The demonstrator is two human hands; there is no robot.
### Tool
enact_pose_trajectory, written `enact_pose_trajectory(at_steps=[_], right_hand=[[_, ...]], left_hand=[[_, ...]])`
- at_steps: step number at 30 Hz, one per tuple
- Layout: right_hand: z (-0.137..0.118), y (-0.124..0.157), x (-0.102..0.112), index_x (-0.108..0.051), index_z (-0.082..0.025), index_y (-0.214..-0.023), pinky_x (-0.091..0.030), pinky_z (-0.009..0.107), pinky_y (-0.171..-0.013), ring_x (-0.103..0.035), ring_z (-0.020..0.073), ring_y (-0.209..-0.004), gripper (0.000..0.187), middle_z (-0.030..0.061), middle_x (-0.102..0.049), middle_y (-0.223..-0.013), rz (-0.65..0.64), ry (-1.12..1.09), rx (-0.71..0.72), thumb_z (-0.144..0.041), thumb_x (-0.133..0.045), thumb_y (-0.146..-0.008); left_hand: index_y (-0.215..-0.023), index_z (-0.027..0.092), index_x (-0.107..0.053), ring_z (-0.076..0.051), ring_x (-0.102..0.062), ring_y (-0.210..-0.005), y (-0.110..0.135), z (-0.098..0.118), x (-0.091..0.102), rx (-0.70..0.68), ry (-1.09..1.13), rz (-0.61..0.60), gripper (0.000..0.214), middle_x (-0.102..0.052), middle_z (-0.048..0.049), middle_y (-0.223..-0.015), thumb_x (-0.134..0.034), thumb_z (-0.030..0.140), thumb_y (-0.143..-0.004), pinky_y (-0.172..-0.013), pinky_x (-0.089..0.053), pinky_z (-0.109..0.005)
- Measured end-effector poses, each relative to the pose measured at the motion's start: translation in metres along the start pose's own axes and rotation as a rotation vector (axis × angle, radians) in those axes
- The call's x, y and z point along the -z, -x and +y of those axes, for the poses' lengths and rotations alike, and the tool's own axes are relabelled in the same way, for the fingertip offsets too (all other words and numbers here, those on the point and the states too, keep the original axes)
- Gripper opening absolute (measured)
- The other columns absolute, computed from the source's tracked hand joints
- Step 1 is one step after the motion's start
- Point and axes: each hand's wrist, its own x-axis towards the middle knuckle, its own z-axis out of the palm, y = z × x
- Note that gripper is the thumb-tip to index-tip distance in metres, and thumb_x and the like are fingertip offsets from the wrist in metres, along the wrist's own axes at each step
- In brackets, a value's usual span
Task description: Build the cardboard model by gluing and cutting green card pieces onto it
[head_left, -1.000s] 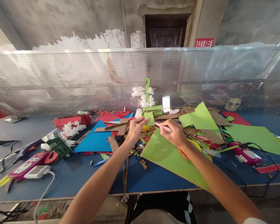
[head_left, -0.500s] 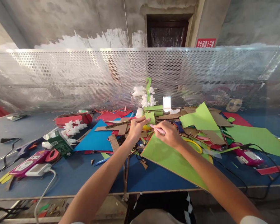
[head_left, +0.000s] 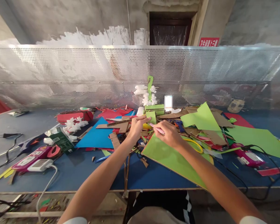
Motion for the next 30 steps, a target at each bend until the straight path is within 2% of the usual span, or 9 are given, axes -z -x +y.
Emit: enact_pose_trajectory(at_steps=[3,8,13,19,24,27,30], right_hand=[[-0.001,0.000,-0.001,-0.062,-0.022,-0.115,-0.052,0.034,-0.073,-0.062,0.0204,-0.077,0.016,0.0038,-0.070,-0.086,-0.019,0.005,0.009,-0.013,-0.061,-0.103],[-0.002,0.001,0.000,-0.062,-0.023,-0.101,-0.049,0.033,-0.068,-0.058,0.0201,-0.070,0.013,0.0005,-0.061,-0.074,0.015,0.043,-0.017,-0.010,-0.062,-0.099],[-0.003,-0.001,0.001,-0.063,-0.023,-0.114,-0.053,0.034,-0.075,-0.062,0.0208,-0.077,0.018,0.0031,-0.069,-0.084,-0.012,0.023,0.013,-0.011,-0.061,-0.100],[-0.004,-0.001,0.005,-0.060,-0.025,-0.093,-0.048,0.033,-0.066,-0.056,0.0196,-0.067,0.015,-0.0005,-0.059,-0.069,0.028,0.067,-0.020,-0.011,-0.061,-0.098],[-0.004,-0.003,0.003,-0.063,-0.024,-0.111,-0.052,0.033,-0.072,-0.060,0.0198,-0.073,0.016,0.0023,-0.068,-0.081,0.000,0.040,0.011,-0.012,-0.060,-0.101],[-0.004,-0.001,0.005,-0.061,-0.025,-0.096,-0.049,0.032,-0.067,-0.056,0.0188,-0.068,0.014,-0.0003,-0.060,-0.072,0.013,0.056,-0.014,-0.011,-0.061,-0.098],[-0.004,0.001,0.008,-0.055,-0.026,-0.083,-0.046,0.032,-0.064,-0.052,0.0180,-0.063,0.021,-0.0024,-0.053,-0.064,0.027,0.053,-0.034,-0.011,-0.062,-0.096]], left_hand=[[-0.065,0.017,-0.065,-0.020,-0.063,-0.071,0.001,0.000,-0.001,0.018,-0.004,0.009,0.043,-0.064,-0.0026,-0.068,-0.094,0.048,-0.056,-0.066,-0.055,-0.033],[-0.068,0.016,-0.069,-0.019,-0.062,-0.069,0.000,-0.001,0.000,-0.004,-0.009,-0.027,0.043,-0.067,-0.0038,-0.074,-0.093,0.050,-0.059,-0.066,-0.054,-0.032],[-0.065,0.016,-0.071,-0.018,-0.062,-0.070,-0.004,-0.006,0.001,-0.096,-0.010,-0.030,0.040,-0.066,-0.0024,-0.069,-0.093,0.049,-0.059,-0.071,-0.052,-0.031],[-0.066,0.016,-0.071,-0.019,-0.062,-0.071,-0.005,-0.008,0.001,-0.073,-0.021,-0.030,0.040,-0.066,-0.0036,-0.069,-0.092,0.049,-0.061,-0.069,-0.051,-0.031],[-0.060,0.016,-0.067,-0.016,-0.058,-0.068,-0.006,-0.010,0.002,-0.118,-0.045,-0.036,0.038,-0.063,-0.0011,-0.066,-0.090,0.046,-0.065,-0.068,-0.047,-0.028],[-0.059,0.017,-0.065,-0.018,-0.060,-0.069,-0.006,-0.010,0.003,-0.102,-0.035,-0.017,0.040,-0.062,-0.0012,-0.064,-0.091,0.046,-0.063,-0.068,-0.048,-0.029],[-0.059,0.016,-0.066,-0.018,-0.060,-0.070,-0.006,-0.008,0.002,-0.092,-0.030,-0.020,0.040,-0.063,-0.0020,-0.065,-0.092,0.046,-0.063,-0.070,-0.049,-0.030]])
